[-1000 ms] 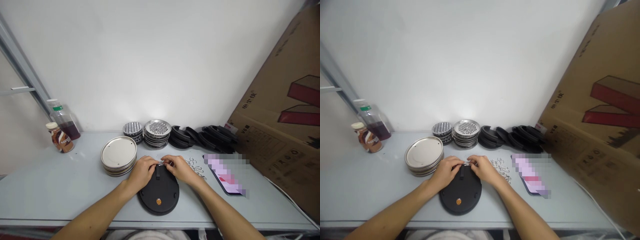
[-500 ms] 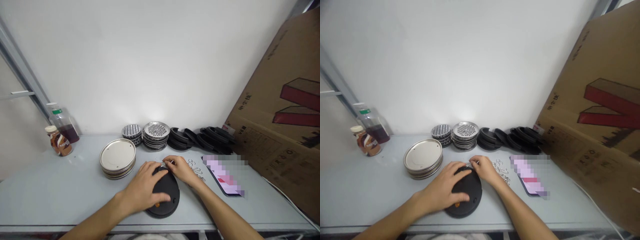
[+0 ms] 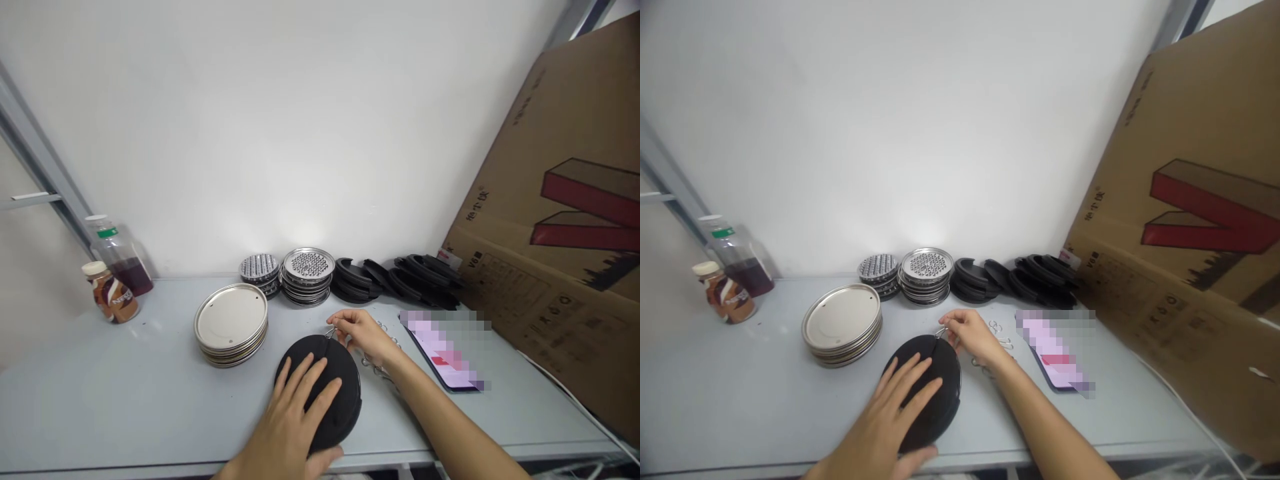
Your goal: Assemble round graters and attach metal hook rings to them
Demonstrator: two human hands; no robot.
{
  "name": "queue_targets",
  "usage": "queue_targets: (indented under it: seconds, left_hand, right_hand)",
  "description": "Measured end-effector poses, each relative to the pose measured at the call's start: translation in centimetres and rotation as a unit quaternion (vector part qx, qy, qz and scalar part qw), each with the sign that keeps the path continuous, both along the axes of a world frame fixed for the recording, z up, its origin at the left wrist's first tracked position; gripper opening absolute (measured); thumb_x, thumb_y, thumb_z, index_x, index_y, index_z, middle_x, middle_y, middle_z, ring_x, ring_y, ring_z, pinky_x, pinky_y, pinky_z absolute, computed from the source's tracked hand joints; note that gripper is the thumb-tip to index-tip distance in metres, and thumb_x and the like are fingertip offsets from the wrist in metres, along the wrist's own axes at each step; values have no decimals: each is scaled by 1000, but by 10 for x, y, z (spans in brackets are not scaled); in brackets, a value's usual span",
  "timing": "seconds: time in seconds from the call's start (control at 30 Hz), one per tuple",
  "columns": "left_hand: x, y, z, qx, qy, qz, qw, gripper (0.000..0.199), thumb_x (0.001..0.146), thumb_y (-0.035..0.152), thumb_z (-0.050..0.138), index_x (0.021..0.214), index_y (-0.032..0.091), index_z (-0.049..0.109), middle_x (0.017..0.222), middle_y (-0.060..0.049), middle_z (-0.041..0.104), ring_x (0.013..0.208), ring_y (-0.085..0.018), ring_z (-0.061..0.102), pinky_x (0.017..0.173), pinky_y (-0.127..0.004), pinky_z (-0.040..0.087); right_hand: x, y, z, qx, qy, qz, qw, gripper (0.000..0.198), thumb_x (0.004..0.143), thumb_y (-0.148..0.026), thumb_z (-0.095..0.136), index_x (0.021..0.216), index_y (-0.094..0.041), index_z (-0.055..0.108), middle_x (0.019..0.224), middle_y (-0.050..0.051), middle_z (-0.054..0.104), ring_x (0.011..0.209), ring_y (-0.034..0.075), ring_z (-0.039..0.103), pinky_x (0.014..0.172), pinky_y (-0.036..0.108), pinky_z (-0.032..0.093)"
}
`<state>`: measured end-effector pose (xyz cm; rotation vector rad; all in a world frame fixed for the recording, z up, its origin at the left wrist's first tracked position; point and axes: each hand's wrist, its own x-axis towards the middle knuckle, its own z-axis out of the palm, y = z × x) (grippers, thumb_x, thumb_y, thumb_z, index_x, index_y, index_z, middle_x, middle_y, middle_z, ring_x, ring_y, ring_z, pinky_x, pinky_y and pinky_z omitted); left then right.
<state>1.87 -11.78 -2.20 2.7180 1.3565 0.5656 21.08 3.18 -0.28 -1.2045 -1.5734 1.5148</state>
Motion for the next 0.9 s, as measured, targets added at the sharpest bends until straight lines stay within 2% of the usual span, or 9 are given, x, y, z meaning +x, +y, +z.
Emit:
queue_targets:
  seconds: [0.07, 0.17, 0.3, 0.4, 0.47, 0.57, 0.67, 0.8, 0.9]
  left_hand:
    - [-3, -1, 5, 20, -41, -1, 999, 90, 76, 6, 64, 154, 25, 25, 158, -11, 35, 146, -34, 31, 115, -57, 35]
    - [-10, 0, 17, 42, -126, 9, 991, 85, 75, 0, 54, 151, 28, 28, 146, -7, 53, 135, -25, 50, 112, -39, 44]
    - [-19, 3, 35, 44, -222, 67, 972, 68, 83, 7, 57, 142, 35, 40, 124, -1, 70, 108, -20, 70, 97, -29, 54]
    - [-25, 5, 45, -42, -292, 121, 948, 50, 90, 21, 62, 136, 34, 49, 119, -1, 72, 102, -21, 71, 91, -30, 57]
    - [-29, 7, 47, -146, -368, 134, 909, 45, 90, 28, 64, 133, 31, 53, 120, -3, 72, 103, -22, 71, 89, -31, 58]
    - [-32, 10, 46, -283, -500, 102, 812, 45, 89, 32, 68, 132, 24, 56, 121, -6, 72, 107, -23, 69, 94, -34, 56]
    - [-33, 13, 48, -358, -588, 86, 720, 48, 86, 33, 72, 130, 19, 59, 119, -9, 72, 107, -25, 69, 93, -36, 56]
    - [-50, 21, 72, -378, -657, 116, 642, 44, 83, 33, 74, 123, 18, 65, 113, -11, 74, 97, -28, 72, 78, -36, 61]
    - [-88, 38, 100, -299, -698, 165, 629, 32, 80, 26, 74, 110, 15, 71, 102, -11, 77, 89, -27, 74, 73, -34, 63]
  right_hand:
    - [3, -2, 7, -53, 63, 11, 997, 22, 79, -32, 65, 92, -15, 67, 61, -3, 55, 51, 11, 56, 41, 20, 46]
    - [9, -2, 15, -128, 156, 26, 979, 27, 73, -31, 74, 94, -13, 70, 59, -3, 56, 48, 8, 52, 41, 18, 45]
    - [13, 0, 21, -134, 193, 9, 972, 31, 66, -31, 81, 88, -12, 72, 56, -5, 52, 41, 4, 40, 33, 15, 24]
    - [13, 1, 21, -146, 213, 5, 966, 32, 64, -31, 82, 86, -10, 72, 54, -6, 47, 41, 2, 31, 34, 15, 13]
    - [14, 2, 20, -158, 230, 3, 960, 32, 61, -27, 83, 85, -9, 72, 54, -7, 44, 42, 1, 27, 35, 14, 10]
    - [15, 3, 17, -165, 245, 0, 955, 31, 60, -24, 82, 86, -9, 71, 52, -10, 37, 41, 0, 20, 36, 14, 8]
    - [16, 3, 14, -169, 215, 32, 961, 28, 64, -25, 80, 86, -11, 69, 49, -12, 33, 40, 0, 18, 37, 15, 7]
    - [9, 0, 10, -155, 142, 91, 973, 32, 75, -43, 75, 77, -13, 65, 52, -8, 41, 39, 2, 27, 37, 16, 10]
    - [-1, -7, 5, -31, 38, 65, 997, 38, 83, -53, 65, 88, -15, 69, 57, -4, 50, 44, 8, 42, 39, 20, 27]
